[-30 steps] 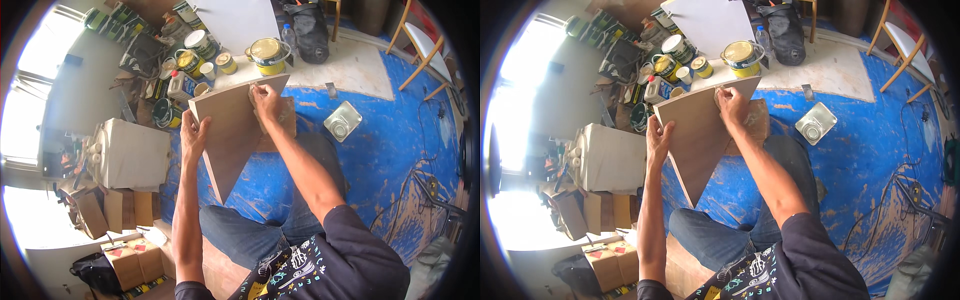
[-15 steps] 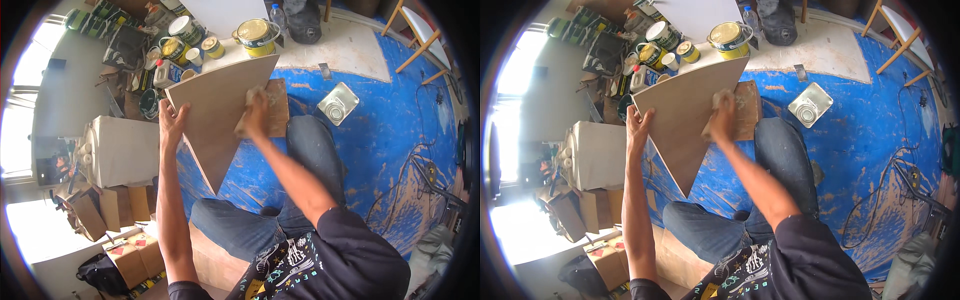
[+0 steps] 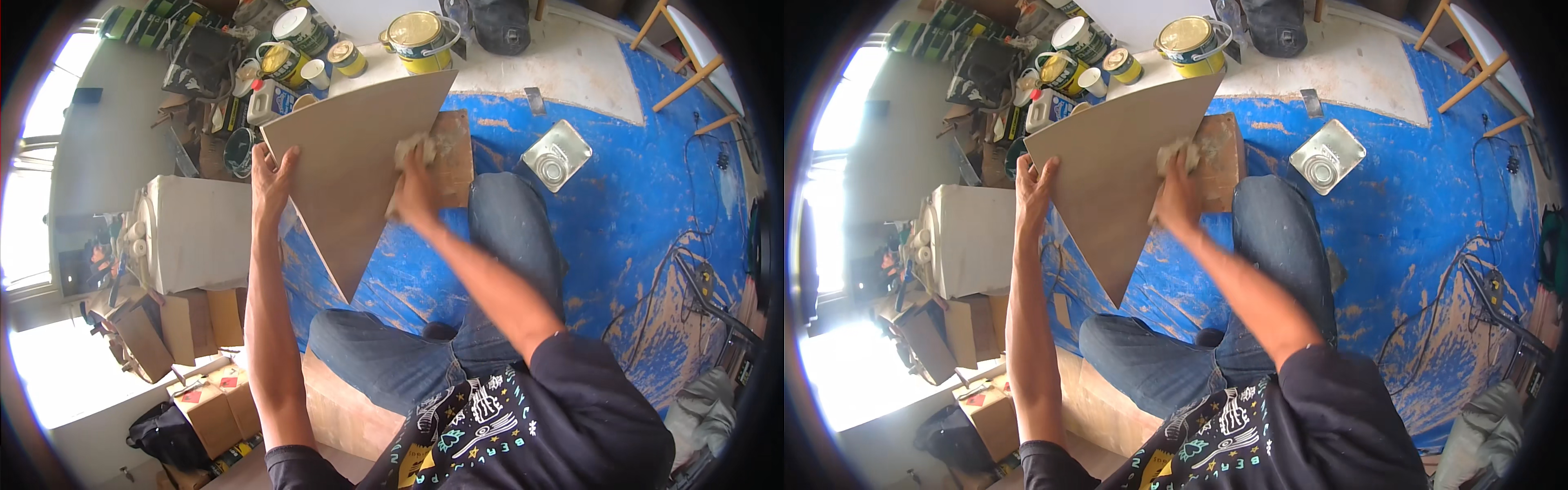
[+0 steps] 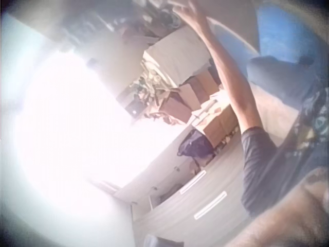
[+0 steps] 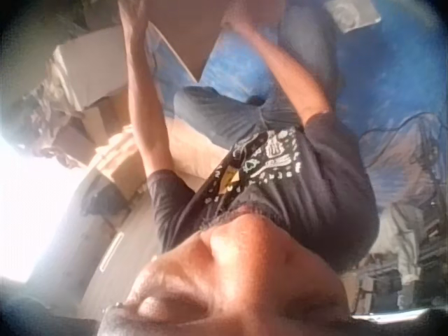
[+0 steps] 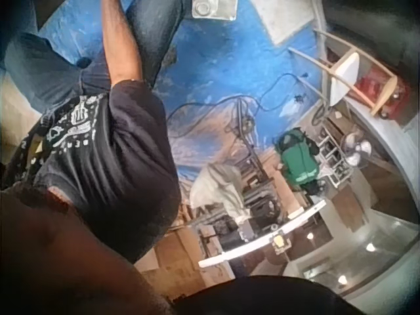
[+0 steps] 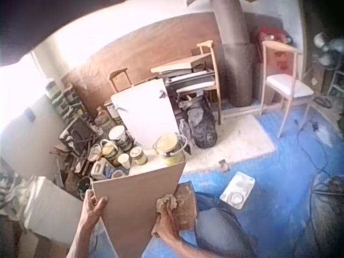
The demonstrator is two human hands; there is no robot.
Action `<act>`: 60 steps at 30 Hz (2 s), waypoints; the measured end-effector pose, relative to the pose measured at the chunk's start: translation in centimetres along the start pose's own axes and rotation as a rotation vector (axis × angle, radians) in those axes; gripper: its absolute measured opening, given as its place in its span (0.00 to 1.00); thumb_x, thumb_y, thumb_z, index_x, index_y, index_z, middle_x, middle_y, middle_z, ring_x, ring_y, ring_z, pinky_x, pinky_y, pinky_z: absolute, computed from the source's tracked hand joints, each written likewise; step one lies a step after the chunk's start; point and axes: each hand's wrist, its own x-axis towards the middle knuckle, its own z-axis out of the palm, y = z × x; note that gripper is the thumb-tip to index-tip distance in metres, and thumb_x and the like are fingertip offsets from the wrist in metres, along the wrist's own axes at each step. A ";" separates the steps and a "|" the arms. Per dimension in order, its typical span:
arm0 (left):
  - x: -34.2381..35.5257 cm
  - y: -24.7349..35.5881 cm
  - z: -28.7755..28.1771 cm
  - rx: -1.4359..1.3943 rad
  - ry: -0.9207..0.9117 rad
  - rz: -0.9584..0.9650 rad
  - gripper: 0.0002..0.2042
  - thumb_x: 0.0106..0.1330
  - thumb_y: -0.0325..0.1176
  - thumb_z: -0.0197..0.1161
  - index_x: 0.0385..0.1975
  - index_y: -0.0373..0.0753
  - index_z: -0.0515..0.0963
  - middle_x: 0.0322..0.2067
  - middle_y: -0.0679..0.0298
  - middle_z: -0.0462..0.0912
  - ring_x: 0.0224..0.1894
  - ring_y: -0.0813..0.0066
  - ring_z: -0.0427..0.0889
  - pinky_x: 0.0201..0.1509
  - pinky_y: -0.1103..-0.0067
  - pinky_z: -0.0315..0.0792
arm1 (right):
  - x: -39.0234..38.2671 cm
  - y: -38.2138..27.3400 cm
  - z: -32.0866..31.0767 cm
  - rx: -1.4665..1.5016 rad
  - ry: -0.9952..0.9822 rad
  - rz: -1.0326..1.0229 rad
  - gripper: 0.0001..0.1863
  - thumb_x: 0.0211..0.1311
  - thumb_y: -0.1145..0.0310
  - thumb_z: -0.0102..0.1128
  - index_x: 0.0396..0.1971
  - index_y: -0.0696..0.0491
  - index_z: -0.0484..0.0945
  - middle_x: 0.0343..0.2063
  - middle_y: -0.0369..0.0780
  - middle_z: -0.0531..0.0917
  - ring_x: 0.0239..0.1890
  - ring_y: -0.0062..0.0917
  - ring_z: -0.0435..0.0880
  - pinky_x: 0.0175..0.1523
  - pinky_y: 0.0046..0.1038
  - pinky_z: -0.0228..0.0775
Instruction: The person sits on the floor and wipes a triangular wooden piece with a cloth. They then use a sanding block to smooth the edges of the wood. Finally, they apply a finish to the wood using a paintbrush.
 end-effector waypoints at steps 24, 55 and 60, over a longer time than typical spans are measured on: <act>-0.2 -0.7 -0.3 0.075 0.080 0.029 0.27 0.72 0.44 0.74 0.56 0.32 0.70 0.46 0.50 0.89 0.44 0.70 0.90 0.47 0.74 0.84 | -15.0 -7.1 0.8 0.358 -0.598 -0.251 0.09 0.67 0.73 0.61 0.44 0.53 0.86 0.43 0.46 0.88 0.43 0.48 0.88 0.50 0.46 0.81; 0.0 -1.9 0.2 0.286 0.157 0.040 0.41 0.61 0.56 0.79 0.61 0.32 0.69 0.50 0.38 0.87 0.54 0.44 0.88 0.58 0.61 0.81 | -16.2 -6.7 -3.8 0.168 -0.578 0.017 0.06 0.68 0.71 0.62 0.41 0.51 0.84 0.38 0.42 0.89 0.41 0.46 0.89 0.45 0.45 0.80; -0.1 -1.4 1.0 0.070 0.062 0.237 0.35 0.60 0.48 0.81 0.59 0.35 0.71 0.50 0.44 0.87 0.54 0.49 0.88 0.59 0.62 0.80 | -7.3 -6.0 -1.4 0.180 0.146 -0.223 0.28 0.69 0.81 0.57 0.68 0.50 0.76 0.63 0.47 0.79 0.65 0.46 0.79 0.69 0.39 0.73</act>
